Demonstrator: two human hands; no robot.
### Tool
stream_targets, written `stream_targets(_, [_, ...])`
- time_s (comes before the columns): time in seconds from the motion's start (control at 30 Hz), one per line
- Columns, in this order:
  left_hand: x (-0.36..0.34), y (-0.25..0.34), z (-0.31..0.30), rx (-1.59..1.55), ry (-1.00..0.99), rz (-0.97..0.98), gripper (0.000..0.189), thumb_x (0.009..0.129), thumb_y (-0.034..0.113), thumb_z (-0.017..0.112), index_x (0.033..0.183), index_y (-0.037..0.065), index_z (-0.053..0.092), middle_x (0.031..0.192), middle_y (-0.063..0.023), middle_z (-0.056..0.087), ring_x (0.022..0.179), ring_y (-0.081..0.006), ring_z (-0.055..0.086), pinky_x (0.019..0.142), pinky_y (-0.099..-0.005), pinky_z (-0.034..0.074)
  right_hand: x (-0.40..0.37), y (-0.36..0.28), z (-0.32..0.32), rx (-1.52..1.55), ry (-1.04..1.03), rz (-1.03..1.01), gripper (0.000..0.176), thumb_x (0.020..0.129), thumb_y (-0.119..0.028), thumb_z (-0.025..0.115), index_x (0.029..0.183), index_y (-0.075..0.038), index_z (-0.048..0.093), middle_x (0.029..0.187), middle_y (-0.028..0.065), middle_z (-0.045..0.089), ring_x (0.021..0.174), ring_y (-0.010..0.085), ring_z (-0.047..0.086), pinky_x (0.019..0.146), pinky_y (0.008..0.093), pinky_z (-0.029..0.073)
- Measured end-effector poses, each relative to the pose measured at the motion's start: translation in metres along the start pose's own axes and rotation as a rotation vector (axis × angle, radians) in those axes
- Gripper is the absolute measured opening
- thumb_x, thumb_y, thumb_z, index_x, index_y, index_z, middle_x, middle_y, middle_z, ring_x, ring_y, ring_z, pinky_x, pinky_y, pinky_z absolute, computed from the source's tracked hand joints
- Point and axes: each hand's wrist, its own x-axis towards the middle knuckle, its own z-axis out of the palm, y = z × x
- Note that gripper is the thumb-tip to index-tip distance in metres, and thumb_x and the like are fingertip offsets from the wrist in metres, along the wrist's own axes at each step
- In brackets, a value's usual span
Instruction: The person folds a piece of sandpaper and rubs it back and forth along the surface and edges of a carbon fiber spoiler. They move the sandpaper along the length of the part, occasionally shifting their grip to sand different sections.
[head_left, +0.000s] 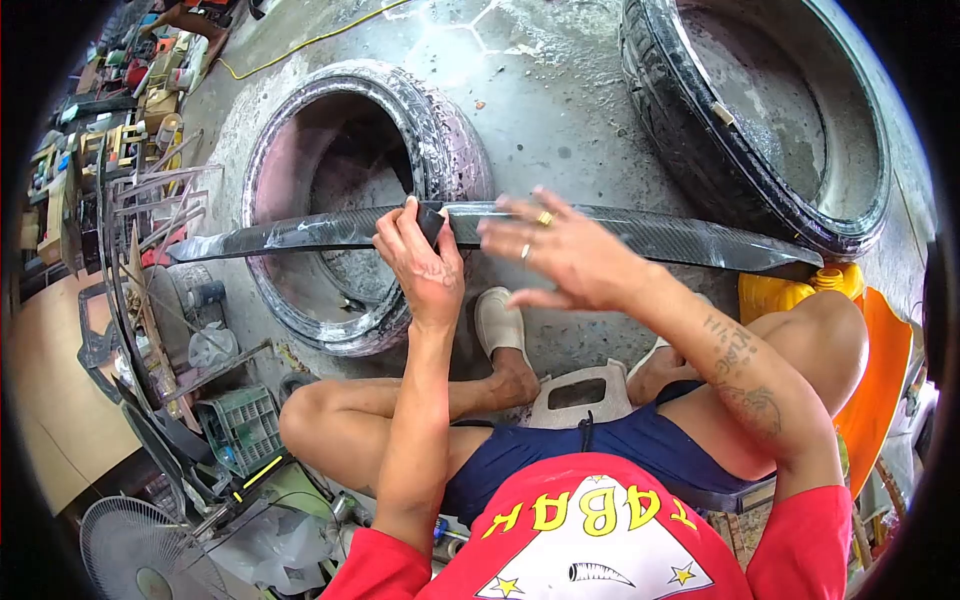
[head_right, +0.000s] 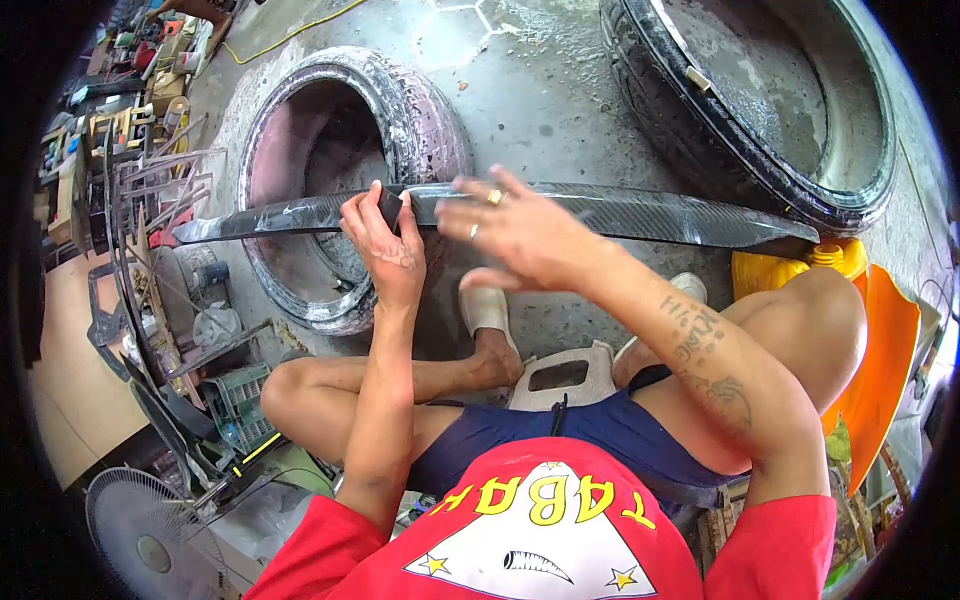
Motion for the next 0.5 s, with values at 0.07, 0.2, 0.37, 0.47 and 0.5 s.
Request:
stream_targets(0.07, [0.0,0.002,-0.001,0.023,-0.007,-0.024,0.046,0.095,0.009,0.074,0.134,-0.007,0.059,0.125,-0.0249,0.054,0.112,-0.0419,0.053,0.1,-0.0523,0.044,-0.001,0.012,-0.012,-0.108,0.125,0.068,0.088,0.095,-0.074,0.062,0.148,-0.004,0.061,0.154,0.0178,0.059,0.148,0.037,0.051,0.122,0.0573,0.039])
stream_targets(0.2, [0.003,0.009,-0.007,0.06,-0.011,-0.005,0.04,0.097,0.012,0.074,0.131,-0.006,0.061,0.121,-0.0238,0.057,0.113,-0.0414,0.056,0.102,-0.0507,0.045,0.003,0.025,-0.033,0.074,-0.336,0.678,0.103,0.082,-0.09,0.062,0.117,0.006,0.07,0.108,0.0265,0.076,0.095,0.042,0.076,0.086,0.0469,0.062])
stream_targets(0.37, [0.005,0.026,-0.026,-0.14,-0.071,0.032,0.042,0.1,0.014,0.074,0.135,-0.005,0.063,0.125,-0.0237,0.062,0.114,-0.0386,0.063,0.101,-0.0464,0.051,-0.006,0.024,-0.024,-0.085,-0.11,0.5,0.092,0.087,-0.086,0.06,0.105,0.004,0.069,0.099,0.0236,0.076,0.091,0.0394,0.076,0.081,0.0478,0.061])
stream_targets(0.47, [0.006,0.031,-0.032,-0.187,-0.063,0.024,0.04,0.1,0.012,0.073,0.137,-0.004,0.064,0.125,-0.0222,0.063,0.115,-0.0378,0.065,0.102,-0.0449,0.052,-0.007,0.029,-0.04,-0.159,0.007,0.432,0.086,0.088,-0.083,0.063,0.109,0.0,0.068,0.095,0.0202,0.074,0.09,0.04,0.075,0.079,0.0485,0.06])
stream_targets(0.5, [0.008,0.03,-0.036,-0.145,-0.064,0.031,0.039,0.101,0.011,0.073,0.136,-0.002,0.065,0.125,-0.0218,0.064,0.115,-0.0377,0.065,0.103,-0.0448,0.052,-0.009,0.031,-0.041,-0.155,0.007,0.421,0.086,0.088,-0.081,0.064,0.113,0.001,0.066,0.099,0.0198,0.073,0.092,0.0395,0.075,0.081,0.048,0.059])
